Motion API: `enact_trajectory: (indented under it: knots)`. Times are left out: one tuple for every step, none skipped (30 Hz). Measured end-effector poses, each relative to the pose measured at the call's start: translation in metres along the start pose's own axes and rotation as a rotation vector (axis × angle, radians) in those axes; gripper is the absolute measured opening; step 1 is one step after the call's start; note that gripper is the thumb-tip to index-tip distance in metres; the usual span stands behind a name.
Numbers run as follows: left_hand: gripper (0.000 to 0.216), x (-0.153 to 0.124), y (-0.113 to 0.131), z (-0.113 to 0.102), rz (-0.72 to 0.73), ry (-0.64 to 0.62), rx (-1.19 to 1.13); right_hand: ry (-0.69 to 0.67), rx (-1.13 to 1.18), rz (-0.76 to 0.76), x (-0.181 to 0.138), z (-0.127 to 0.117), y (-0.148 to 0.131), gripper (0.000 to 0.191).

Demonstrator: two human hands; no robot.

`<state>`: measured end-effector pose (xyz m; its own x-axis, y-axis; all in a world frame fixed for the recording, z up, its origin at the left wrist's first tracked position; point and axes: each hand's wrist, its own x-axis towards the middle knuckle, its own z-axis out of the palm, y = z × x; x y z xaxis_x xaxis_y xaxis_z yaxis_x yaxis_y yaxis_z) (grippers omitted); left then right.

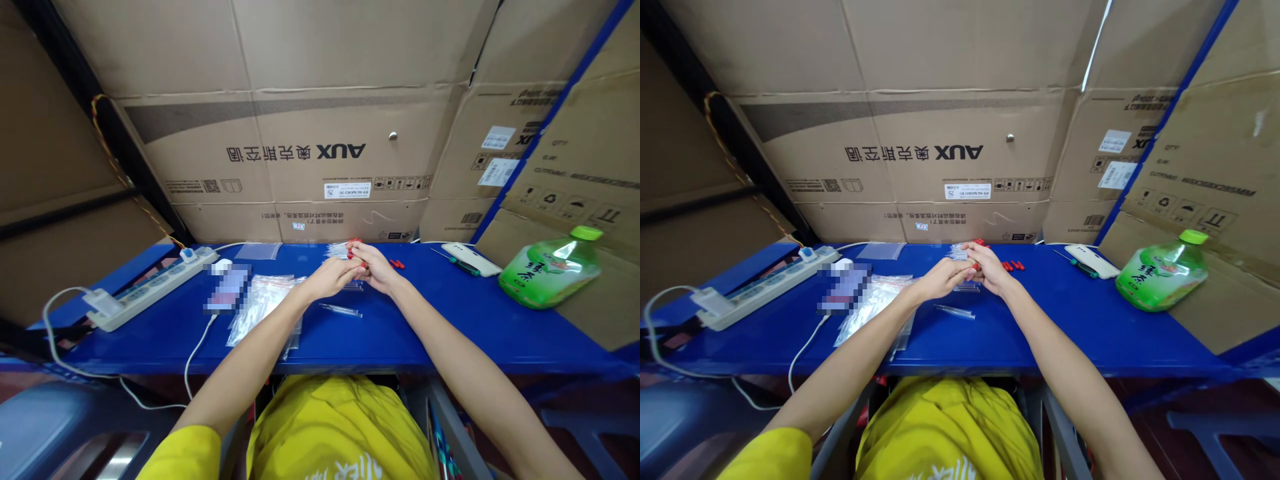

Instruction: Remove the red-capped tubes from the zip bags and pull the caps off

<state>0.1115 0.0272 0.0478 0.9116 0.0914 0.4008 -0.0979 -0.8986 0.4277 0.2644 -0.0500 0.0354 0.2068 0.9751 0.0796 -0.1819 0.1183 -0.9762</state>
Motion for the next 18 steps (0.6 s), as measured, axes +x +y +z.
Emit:
enact_trajectory:
  knots:
    - [0.046, 0.000, 0.000, 0.001, -0.002, 0.004, 0.006, -0.003, -0.009, -0.011, 0.000, 0.000, 0.000, 0.036]
    - [0.046, 0.000, 0.000, 0.002, -0.008, 0.012, 0.014, 0.009, -0.021, -0.034, 0.001, -0.001, 0.000, 0.036]
    - [0.046, 0.000, 0.000, 0.003, -0.020, 0.023, 0.028, 0.038, -0.038, -0.071, 0.002, -0.002, 0.001, 0.035]
    - [0.044, 0.001, -0.001, 0.004, -0.040, 0.038, 0.050, 0.080, -0.062, -0.116, 0.004, -0.004, 0.002, 0.035]
    - [0.043, 0.001, -0.002, 0.004, -0.070, 0.056, 0.082, 0.128, -0.096, -0.165, 0.006, -0.005, 0.004, 0.034]
    - [0.041, 0.001, -0.003, 0.005, -0.109, 0.079, 0.121, 0.175, -0.141, -0.216, 0.008, -0.007, 0.006, 0.033]
    - [0.038, 0.001, -0.004, 0.005, -0.153, 0.106, 0.162, 0.215, -0.195, -0.261, 0.010, -0.010, 0.008, 0.033]
    - [0.035, 0.001, -0.006, 0.005, -0.194, 0.134, 0.199, 0.243, -0.257, -0.300, 0.012, -0.012, 0.010, 0.032]
    - [0.032, 0.001, -0.007, 0.005, -0.225, 0.157, 0.228, 0.260, -0.320, -0.332, 0.013, -0.014, 0.012, 0.031]
    - [0.030, 0.001, -0.008, 0.005, -0.241, 0.173, 0.247, 0.270, -0.378, -0.362, 0.014, -0.016, 0.014, 0.031]
    - [0.028, 0.001, -0.008, 0.005, -0.246, 0.179, 0.254, 0.273, -0.427, -0.389, 0.015, -0.017, 0.015, 0.030]
    - [0.028, 0.000, -0.009, 0.005, -0.243, 0.178, 0.251, 0.268, -0.468, -0.416, 0.015, -0.017, 0.016, 0.028]
    - [0.028, 0.000, -0.010, 0.006, -0.236, 0.173, 0.237, 0.258, -0.502, -0.444, 0.014, -0.017, 0.017, 0.028]
    - [0.030, 0.000, -0.010, 0.007, -0.229, 0.168, 0.212, 0.245, -0.533, -0.471, 0.013, -0.016, 0.017, 0.027]
    - [0.031, 0.001, -0.011, 0.008, -0.228, 0.166, 0.175, 0.231, -0.566, -0.498, 0.012, -0.015, 0.016, 0.027]
    - [0.033, 0.001, -0.011, 0.009, -0.233, 0.165, 0.129, 0.218, -0.601, -0.519, 0.010, -0.013, 0.015, 0.026]
    - [0.035, 0.001, -0.012, 0.010, -0.241, 0.166, 0.080, 0.207, -0.641, -0.535, 0.008, -0.011, 0.014, 0.026]
    - [0.036, 0.002, -0.013, 0.011, -0.247, 0.167, 0.031, 0.200, -0.683, -0.546, 0.006, -0.009, 0.012, 0.026]
